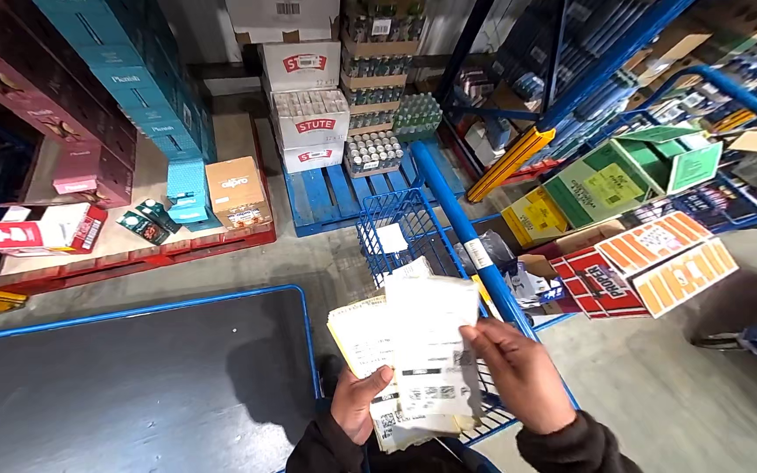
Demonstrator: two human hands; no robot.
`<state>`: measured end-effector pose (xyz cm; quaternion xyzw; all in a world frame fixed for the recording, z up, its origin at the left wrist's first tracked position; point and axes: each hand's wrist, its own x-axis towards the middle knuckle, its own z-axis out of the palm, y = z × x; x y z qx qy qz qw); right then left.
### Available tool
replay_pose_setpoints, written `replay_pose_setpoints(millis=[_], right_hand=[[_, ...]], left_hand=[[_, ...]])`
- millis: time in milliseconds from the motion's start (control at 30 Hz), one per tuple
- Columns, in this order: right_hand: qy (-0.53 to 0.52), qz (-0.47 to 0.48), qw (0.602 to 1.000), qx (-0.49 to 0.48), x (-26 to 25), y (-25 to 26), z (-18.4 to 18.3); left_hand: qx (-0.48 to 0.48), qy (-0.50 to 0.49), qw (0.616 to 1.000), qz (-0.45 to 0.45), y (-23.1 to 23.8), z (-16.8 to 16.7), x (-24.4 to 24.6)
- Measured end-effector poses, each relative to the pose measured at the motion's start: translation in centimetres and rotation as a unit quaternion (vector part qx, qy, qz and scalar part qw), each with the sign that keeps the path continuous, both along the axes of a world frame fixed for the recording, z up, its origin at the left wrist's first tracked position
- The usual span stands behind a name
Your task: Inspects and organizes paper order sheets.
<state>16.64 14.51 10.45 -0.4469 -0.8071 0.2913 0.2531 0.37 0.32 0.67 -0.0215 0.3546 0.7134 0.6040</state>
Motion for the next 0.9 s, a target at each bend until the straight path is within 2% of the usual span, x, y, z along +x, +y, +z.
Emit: replay_pose_setpoints(millis=[167,233,300,400,500,667,800,900], right_hand=[[-0.016,-0.122,0.991,0.044,3.1,3.8,1.6],[-0.056,-0.102,0.989,0.09,3.3,4.0,0.7],[-0.071,-0.062,0.991,0.09,2.4,2.8,-0.5],[-0.026,-0.047,0.998,-0.031,0.8,0.7,-2.0],[0.025,-0.052,0.987,-0.151,0.2,0.4,-2.8],[0.014,-0.045,0.973,-0.224,0.0,0.3,-2.9],[-0.047,0.02,0.955,-0.291,-0.6,-0.1,-3.6],[-0.093,0.062,0.948,-0.296,-0.7,-0.2,-4.0]], left_hand=[[0.02,-0.017,1.0,-0.002,-0.4,-0.1,-0.2],[0.039,-0.016,0.999,-0.01,-0.4,-0.3,-0.1],[0.045,-0.01,0.999,-0.017,-0.4,-0.3,-0.1],[0.03,-0.003,0.999,-0.021,-0.4,-0.1,0.1],[0.026,-0.007,0.999,-0.021,-0.6,-0.1,0.1],[0.038,-0.019,0.999,-0.027,-0.9,-0.2,0.1],[0.053,-0.025,0.997,-0.043,-0.9,-0.3,0.2],[0.023,-0.02,0.999,-0.029,-0.8,-0.2,0.1]])
